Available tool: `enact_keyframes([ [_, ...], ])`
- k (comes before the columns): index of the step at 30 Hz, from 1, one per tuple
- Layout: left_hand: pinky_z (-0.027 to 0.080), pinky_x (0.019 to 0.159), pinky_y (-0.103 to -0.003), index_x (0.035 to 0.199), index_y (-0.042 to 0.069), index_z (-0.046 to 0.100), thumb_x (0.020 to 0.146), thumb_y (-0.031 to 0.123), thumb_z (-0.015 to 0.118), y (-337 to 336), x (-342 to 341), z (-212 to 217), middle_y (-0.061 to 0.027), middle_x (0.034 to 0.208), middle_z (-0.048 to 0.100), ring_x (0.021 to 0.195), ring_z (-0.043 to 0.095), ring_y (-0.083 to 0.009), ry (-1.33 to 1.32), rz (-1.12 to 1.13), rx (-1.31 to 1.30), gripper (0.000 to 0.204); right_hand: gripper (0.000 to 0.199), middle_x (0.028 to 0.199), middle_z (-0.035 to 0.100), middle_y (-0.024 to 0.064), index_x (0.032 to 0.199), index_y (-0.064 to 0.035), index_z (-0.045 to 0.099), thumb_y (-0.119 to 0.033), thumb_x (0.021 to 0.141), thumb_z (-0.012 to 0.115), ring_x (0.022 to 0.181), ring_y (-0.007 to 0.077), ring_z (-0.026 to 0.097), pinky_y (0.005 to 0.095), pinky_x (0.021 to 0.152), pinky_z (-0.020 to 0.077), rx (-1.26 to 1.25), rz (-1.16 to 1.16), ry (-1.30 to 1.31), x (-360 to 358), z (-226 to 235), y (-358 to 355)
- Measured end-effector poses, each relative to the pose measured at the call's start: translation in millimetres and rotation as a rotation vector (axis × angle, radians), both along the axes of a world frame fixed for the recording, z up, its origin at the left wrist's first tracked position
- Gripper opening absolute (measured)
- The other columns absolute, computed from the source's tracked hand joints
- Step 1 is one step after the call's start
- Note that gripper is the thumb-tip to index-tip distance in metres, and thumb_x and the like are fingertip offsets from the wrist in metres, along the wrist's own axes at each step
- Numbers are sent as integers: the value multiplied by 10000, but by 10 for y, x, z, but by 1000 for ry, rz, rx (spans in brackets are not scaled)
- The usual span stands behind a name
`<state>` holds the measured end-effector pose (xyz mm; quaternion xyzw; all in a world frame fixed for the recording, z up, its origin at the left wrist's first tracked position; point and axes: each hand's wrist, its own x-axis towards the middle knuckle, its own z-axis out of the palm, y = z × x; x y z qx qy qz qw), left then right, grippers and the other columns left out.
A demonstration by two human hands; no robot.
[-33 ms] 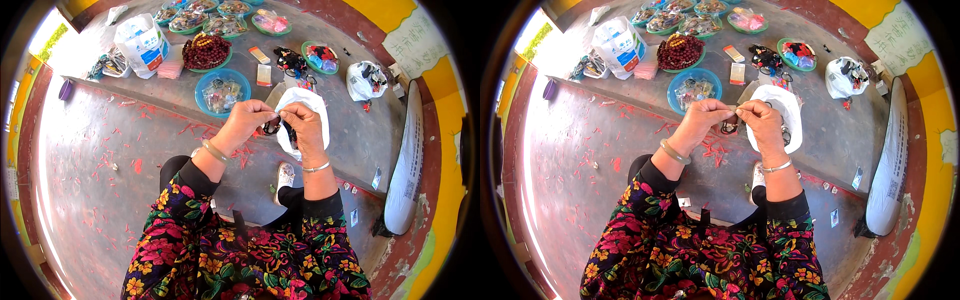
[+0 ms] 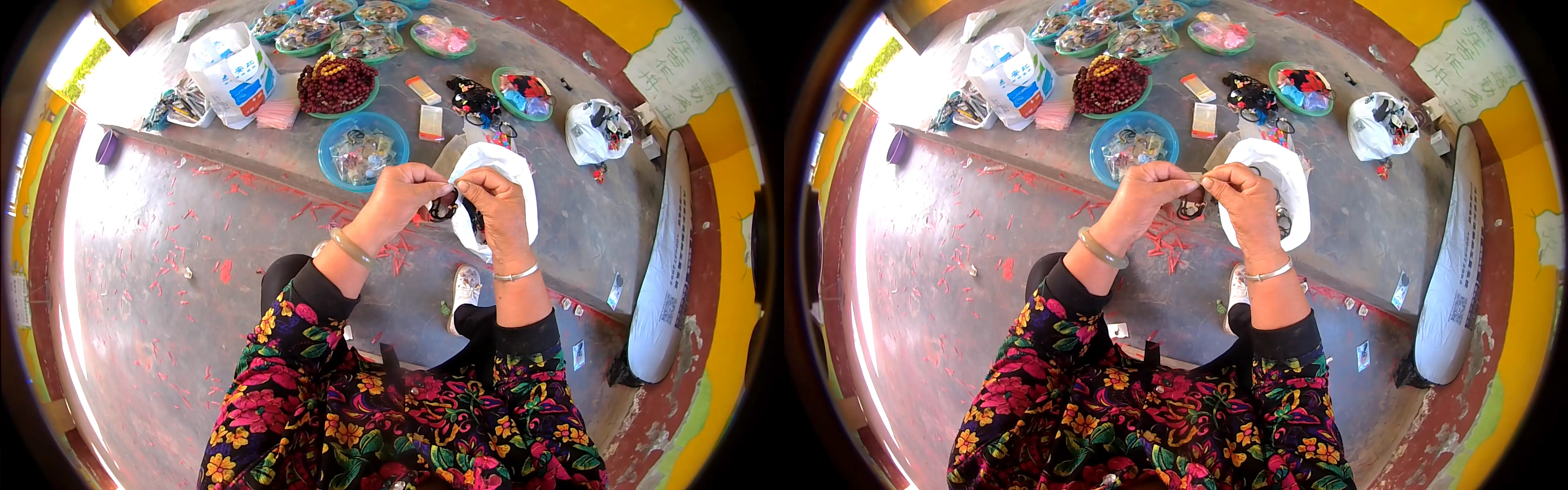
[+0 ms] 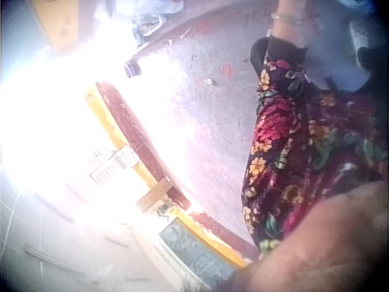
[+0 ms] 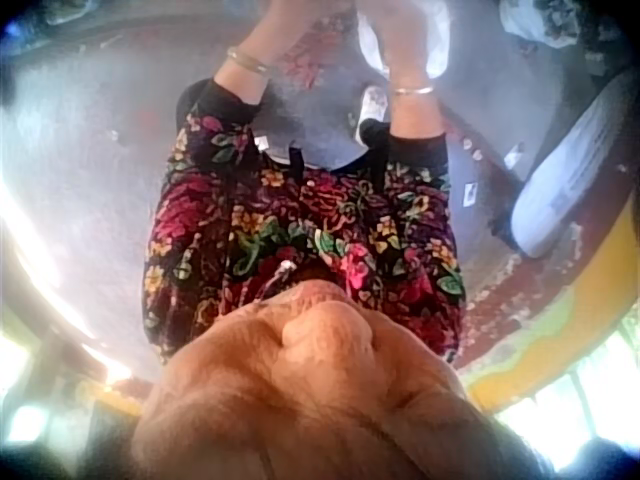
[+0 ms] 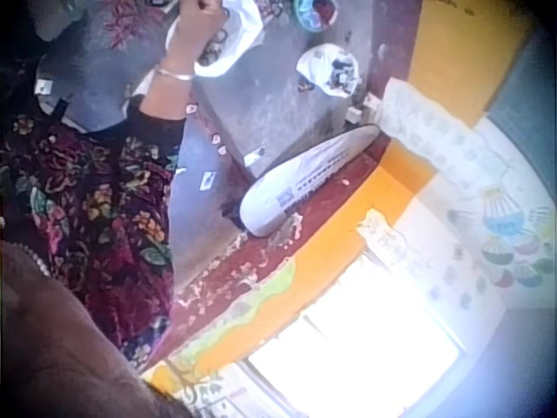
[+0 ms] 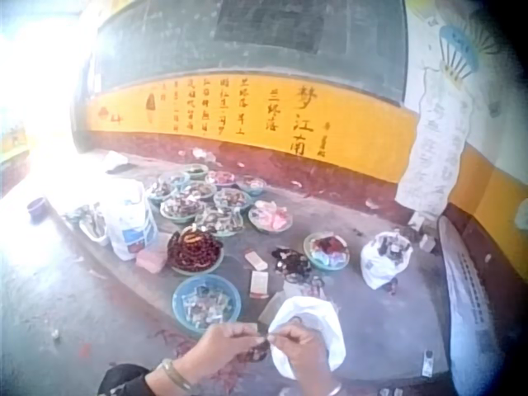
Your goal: The person sits on the floor and repeatedly picks up small hair accessories from a white bag. They place each item into a small plastic bag and seal it before setting it aside.
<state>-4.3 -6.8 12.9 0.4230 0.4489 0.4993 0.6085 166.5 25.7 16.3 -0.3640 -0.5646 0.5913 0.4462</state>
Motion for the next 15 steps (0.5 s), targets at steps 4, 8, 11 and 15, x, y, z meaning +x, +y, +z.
enact_keyframes([
  [4,440,496,-182,868,-7,636,827,103,615,-11,6,21,-65,803,664,662,606,-82,-46,27,-24,120,109,785,597,4,854,7,653,-88,800,666,733,62,509,201,671,400,-34,-10,42,7,9,-3],
  [8,435,504,-182,864,0,641,824,109,622,-10,-22,-2,-64,803,666,659,604,-82,-77,70,-84,118,136,815,618,12,880,-1,661,-120,814,660,758,59,513,203,696,402,-130,-118,83,13,103,3],
  [11,432,496,-182,856,2,646,824,111,624,-31,-9,48,-62,797,666,647,596,-78,-60,65,-76,115,141,789,620,9,877,10,660,-113,808,665,742,57,516,200,678,406,-163,-33,59,5,81,-2],
  [15,434,479,-180,891,-5,652,828,111,622,-24,9,42,-52,787,662,629,582,-73,-27,13,-88,135,136,748,614,6,853,25,659,-99,798,673,689,57,513,200,638,406,-141,5,31,18,-47,18],
])
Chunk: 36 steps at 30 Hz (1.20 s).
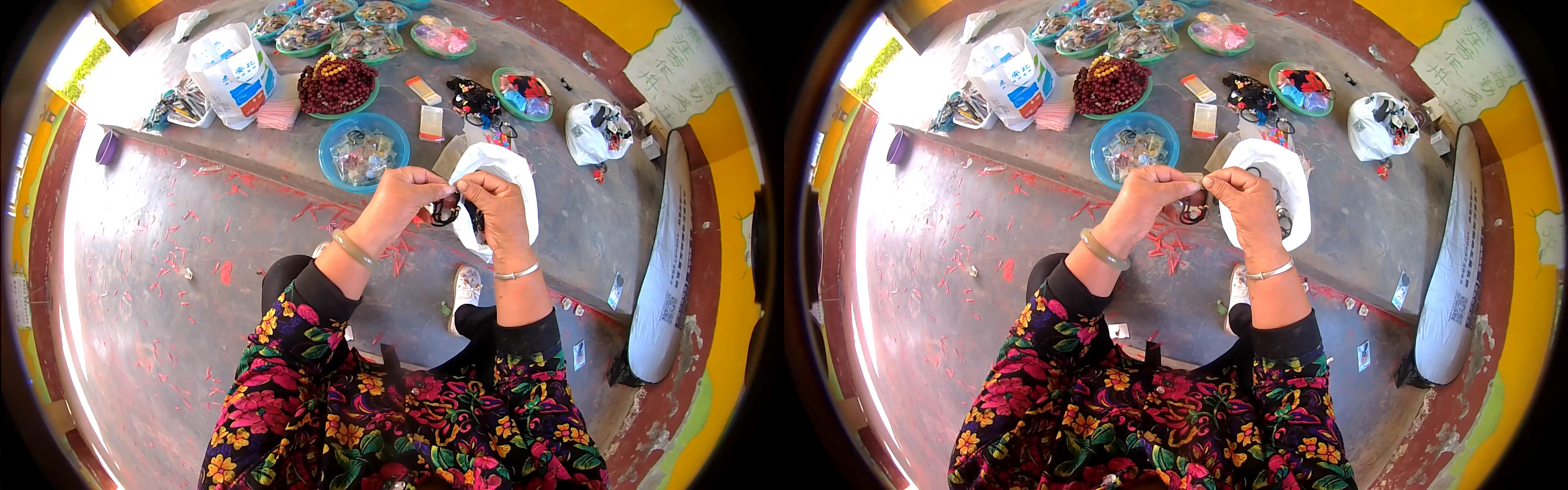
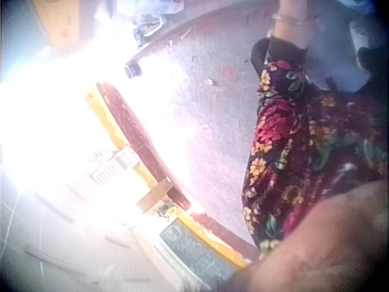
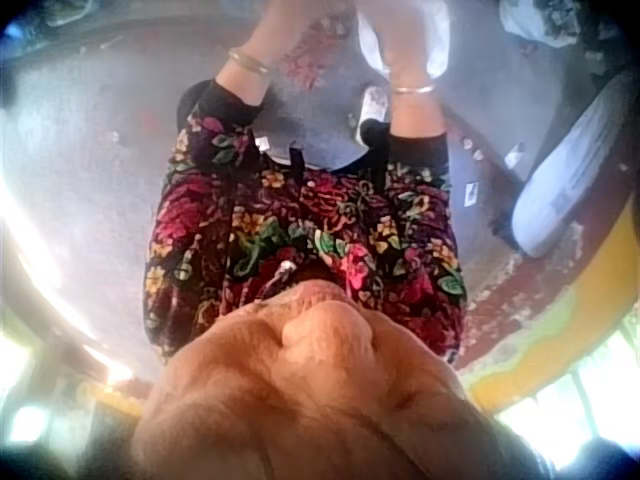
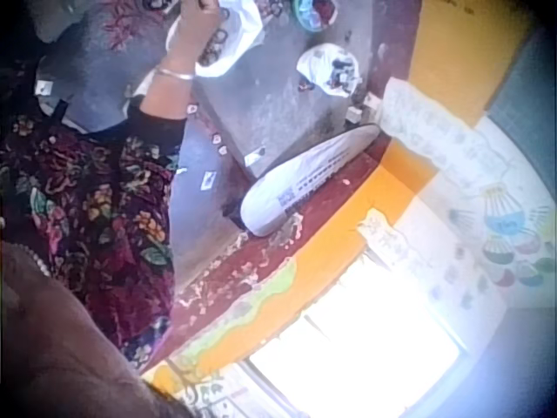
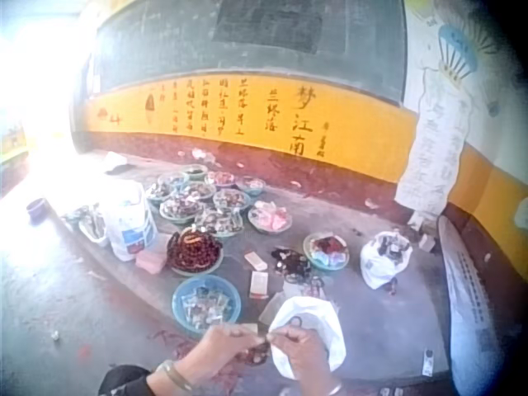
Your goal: The person sits on the floor and repeatedly picks up small hair accessories from a white bag. They place each item into a small plastic bag and seal it before setting it aside.
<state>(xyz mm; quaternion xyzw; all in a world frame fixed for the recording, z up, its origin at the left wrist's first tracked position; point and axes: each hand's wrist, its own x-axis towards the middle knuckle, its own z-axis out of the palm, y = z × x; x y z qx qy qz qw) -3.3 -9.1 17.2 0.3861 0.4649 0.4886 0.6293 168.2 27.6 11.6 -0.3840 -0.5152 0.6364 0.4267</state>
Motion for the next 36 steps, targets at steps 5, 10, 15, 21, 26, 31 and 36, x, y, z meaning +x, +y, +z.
enact_keyframes([
  [5,459,484,-186,933,-18,651,839,107,611,-3,-5,-11,-48,803,650,649,578,-79,-70,60,4,162,121,726,604,-10,833,22,661,-91,794,678,653,46,499,187,593,396,13,-80,16,30,44,19],
  [10,476,526,-195,926,-24,649,844,89,597,10,-9,-42,-40,812,643,681,572,-71,-80,60,25,149,131,701,581,-25,827,15,659,-111,796,682,635,34,472,176,569,374,81,-104,-30,18,47,15],
  [15,457,542,-190,922,-21,650,848,87,591,32,-6,-108,-30,810,641,685,567,-66,-31,84,89,144,146,690,570,-30,822,13,657,-130,803,680,625,29,455,177,557,363,143,-108,-91,14,31,20],
  [21,442,525,-207,905,-6,640,851,99,588,16,1,-62,-35,814,643,681,580,-84,-102,92,14,129,173,703,592,-16,823,12,657,-161,829,652,640,38,484,185,577,377,124,-104,-116,25,24,34],
  [26,402,484,-189,912,13,609,868,122,566,42,-54,-97,-53,836,650,729,622,-120,-229,194,-41,125,219,758,630,12,888,15,647,-199,846,632,691,69,553,211,641,419,-46,-67,-138,-7,65,31],
  [31,406,492,-182,909,29,594,875,133,560,49,-76,-113,-68,861,653,750,630,-123,-346,235,-57,114,193,762,634,20,894,-10,641,-188,821,653,678,85,573,212,646,435,-146,164,-88,-50,11,-3],
  [36,432,512,-184,922,32,593,876,124,560,50,-88,-135,-75,877,651,757,625,-118,-467,235,-66,108,153,735,626,23,841,-12,635,-158,803,665,665,89,583,216,639,448,-171,152,-78,-62,5,8],
])
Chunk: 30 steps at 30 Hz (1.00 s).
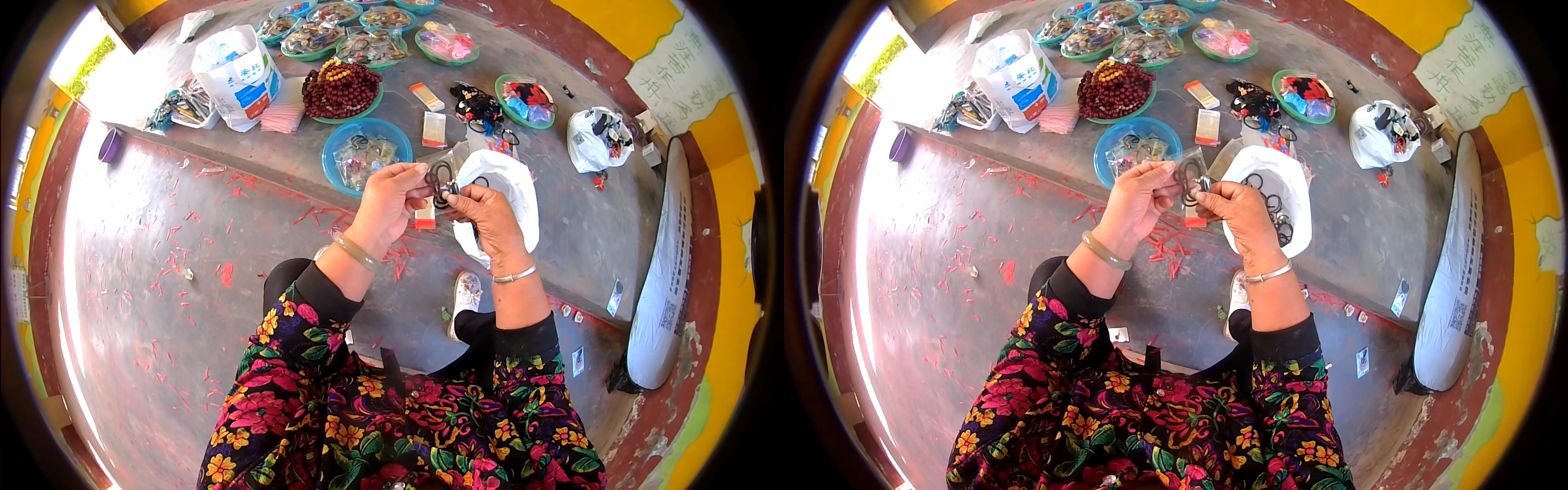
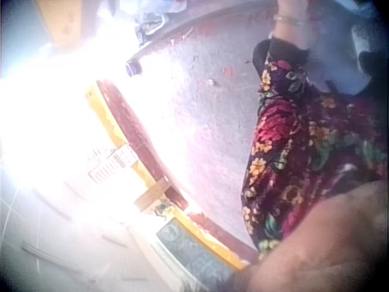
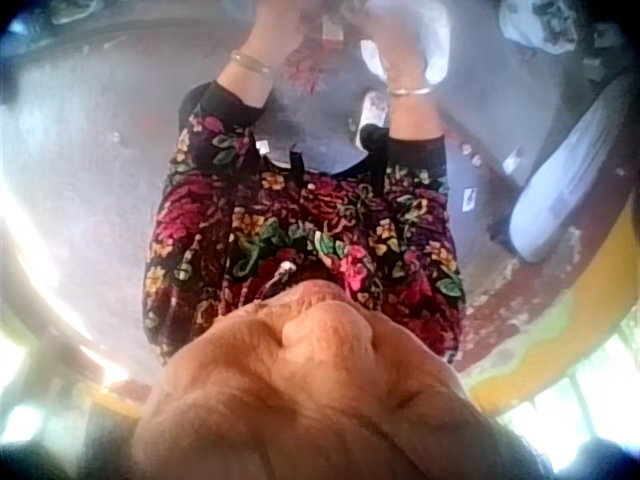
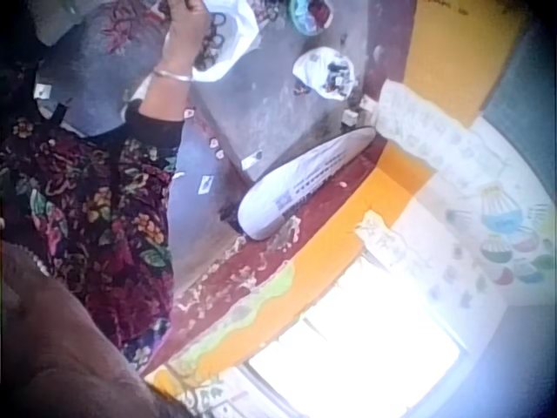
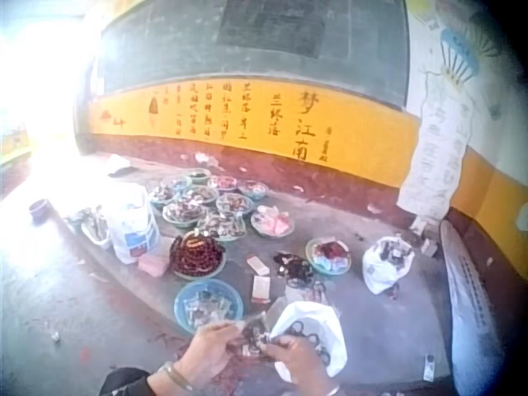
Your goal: The person sits on the floor and repeatedly picks up small hair accessories from a white bag. They place each item into a small plastic bag and seal it before setting it aside.
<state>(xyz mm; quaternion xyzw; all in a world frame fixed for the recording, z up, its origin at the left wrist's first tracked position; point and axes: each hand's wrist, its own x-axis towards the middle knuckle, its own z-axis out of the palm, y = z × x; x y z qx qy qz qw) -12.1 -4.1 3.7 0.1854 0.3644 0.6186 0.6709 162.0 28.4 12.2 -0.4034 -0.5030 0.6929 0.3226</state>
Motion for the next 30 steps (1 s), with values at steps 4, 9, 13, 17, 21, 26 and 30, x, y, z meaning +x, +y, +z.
enact_keyframes([
  [4,442,512,-190,926,28,596,867,122,578,-19,31,138,-58,850,641,705,599,-101,-10,-37,3,113,149,710,618,23,821,2,639,-143,800,666,656,88,573,223,633,457,17,-36,18,28,-61,23],
  [9,419,483,-191,930,27,614,835,117,625,-35,68,98,-11,784,614,620,539,-65,114,-175,-64,131,152,680,612,27,782,11,633,-136,800,667,637,88,563,227,629,456,36,-51,10,17,-38,15],
  [13,398,465,-184,926,30,620,825,107,635,-24,108,-17,4,772,607,604,522,-55,172,-209,-38,127,162,684,618,35,802,26,640,-135,803,665,640,91,568,229,635,458,83,-48,12,34,-68,25],
  [17,417,475,-180,917,28,617,836,109,620,-28,110,10,-5,784,615,641,554,-64,234,-187,-6,114,189,729,631,45,856,38,642,-145,812,661,674,98,578,229,658,459,87,-19,-23,36,-15,12],
  [21,466,526,-195,959,12,591,847,92,600,-10,130,-7,-28,848,620,724,602,-90,275,-206,1,138,216,784,631,42,911,41,633,-148,813,665,720,96,569,221,684,448,103,-73,1,39,16,13],
  [26,510,633,-226,987,-13,555,843,45,587,-33,179,58,-53,921,606,775,609,-109,315,-329,-19,159,213,784,618,24,917,39,634,-138,806,674,730,85,547,212,680,436,157,-115,21,53,-15,32],
  [30,504,718,-230,978,-17,555,825,12,596,-18,182,-84,-54,918,597,815,601,-115,291,-282,91,160,192,756,608,7,890,28,641,-139,801,679,683,68,526,201,641,421,120,-209,43,39,12,29],
])
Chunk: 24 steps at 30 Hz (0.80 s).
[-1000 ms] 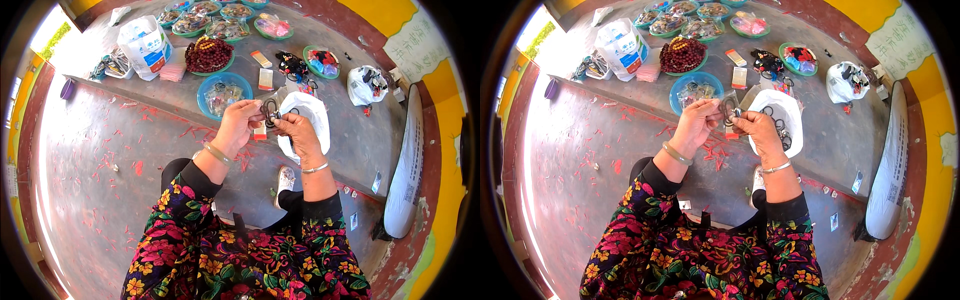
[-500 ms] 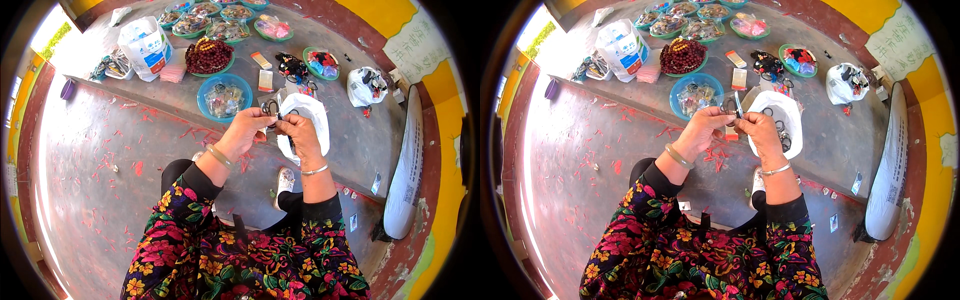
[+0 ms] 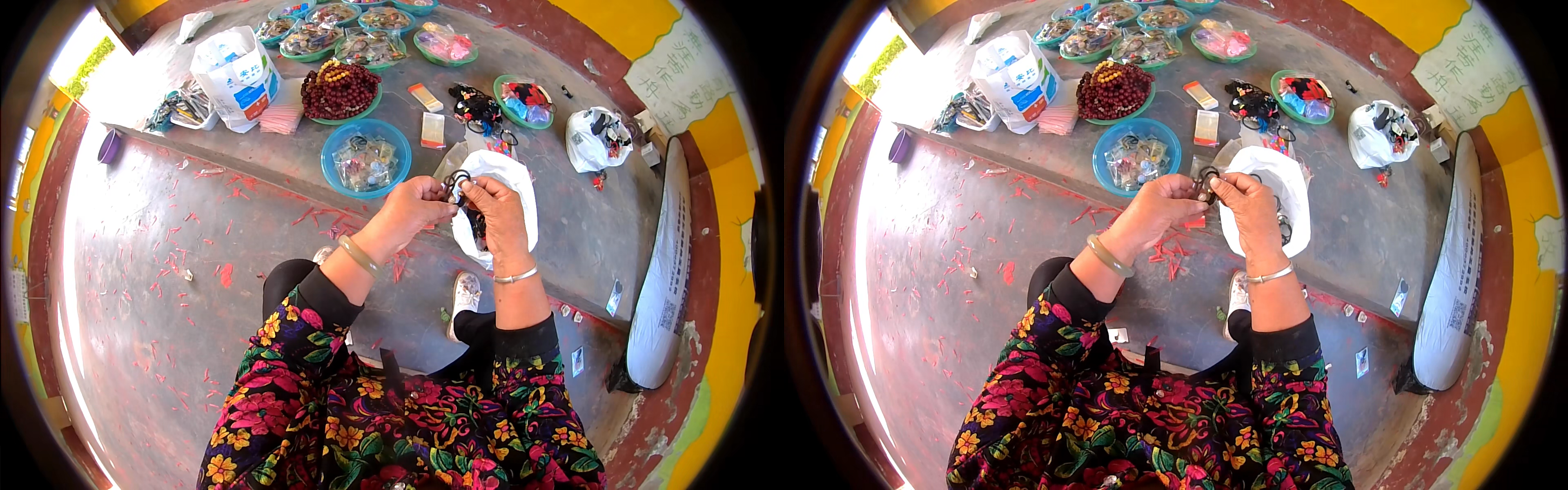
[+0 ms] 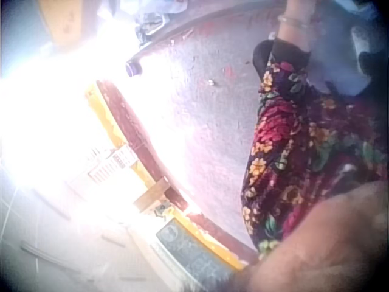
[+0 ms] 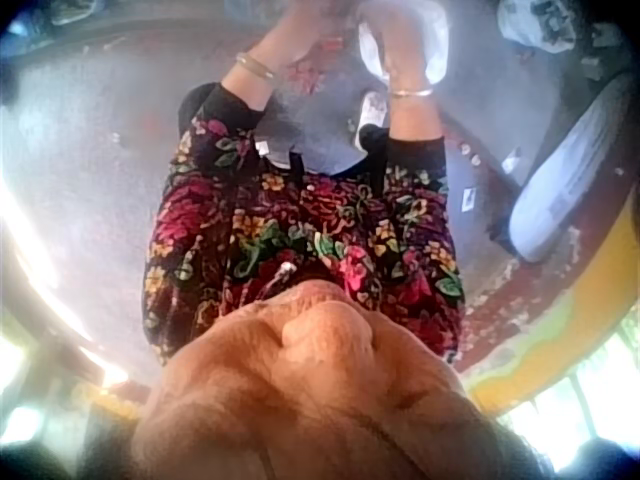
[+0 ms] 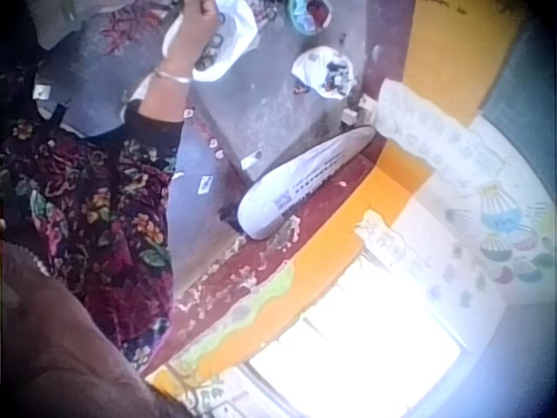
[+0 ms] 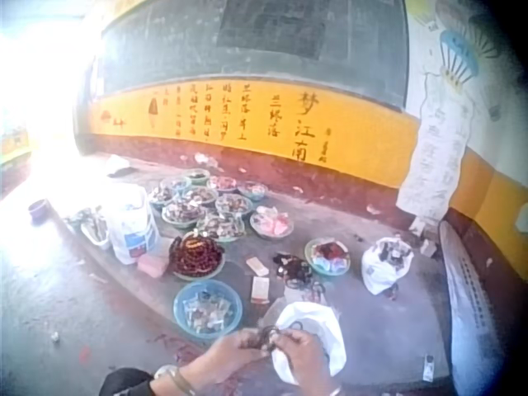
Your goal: The person sits on the floor and repeatedly picks up small hair accessories from a white bag. They place each item into a small plastic bag and seal it before setting it aside.
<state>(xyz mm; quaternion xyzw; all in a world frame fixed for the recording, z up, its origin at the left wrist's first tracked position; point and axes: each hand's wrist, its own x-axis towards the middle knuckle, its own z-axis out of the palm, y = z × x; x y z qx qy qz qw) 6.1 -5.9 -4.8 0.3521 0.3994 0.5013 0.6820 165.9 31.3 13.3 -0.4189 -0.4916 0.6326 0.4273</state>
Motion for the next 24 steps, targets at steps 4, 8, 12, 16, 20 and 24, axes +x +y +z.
enact_keyframes([
  [4,502,751,-234,969,-31,556,817,-8,598,-9,-10,36,-64,919,594,827,602,-126,-24,1,-41,160,178,730,602,-3,877,16,645,-137,796,685,641,55,504,192,606,405,-49,-68,70,15,-30,7],
  [8,512,739,-241,934,-46,565,814,-19,596,-8,5,21,-81,907,599,811,612,-142,-48,35,-80,127,175,722,603,-3,873,9,648,-139,791,689,633,55,503,186,598,399,-33,-64,86,12,-61,19],
  [12,519,727,-247,903,-45,576,808,-28,598,-20,7,36,-82,872,609,787,623,-152,-75,59,-58,100,179,729,607,2,867,5,650,-155,796,685,637,60,509,193,607,403,-42,-44,90,15,-42,15],
  [16,520,730,-248,895,-44,582,803,-29,603,-20,-16,13,-83,864,617,785,629,-157,-75,59,-22,95,196,738,614,4,861,-6,655,-196,811,671,648,63,516,201,618,409,-47,-27,77,10,-25,6],
  [20,520,729,-246,897,-43,586,804,-26,603,-18,-20,36,-86,881,621,806,636,-162,-84,55,-16,96,220,742,615,-2,858,-21,662,-238,824,659,660,60,518,199,622,407,-54,-33,104,21,-38,6],
  [24,522,729,-247,901,-41,586,808,-16,602,-13,-32,34,-83,886,623,813,639,-163,-80,48,-21,97,237,738,610,-7,846,-30,668,-266,825,658,662,57,514,197,624,402,-45,-28,90,23,-52,15],
])
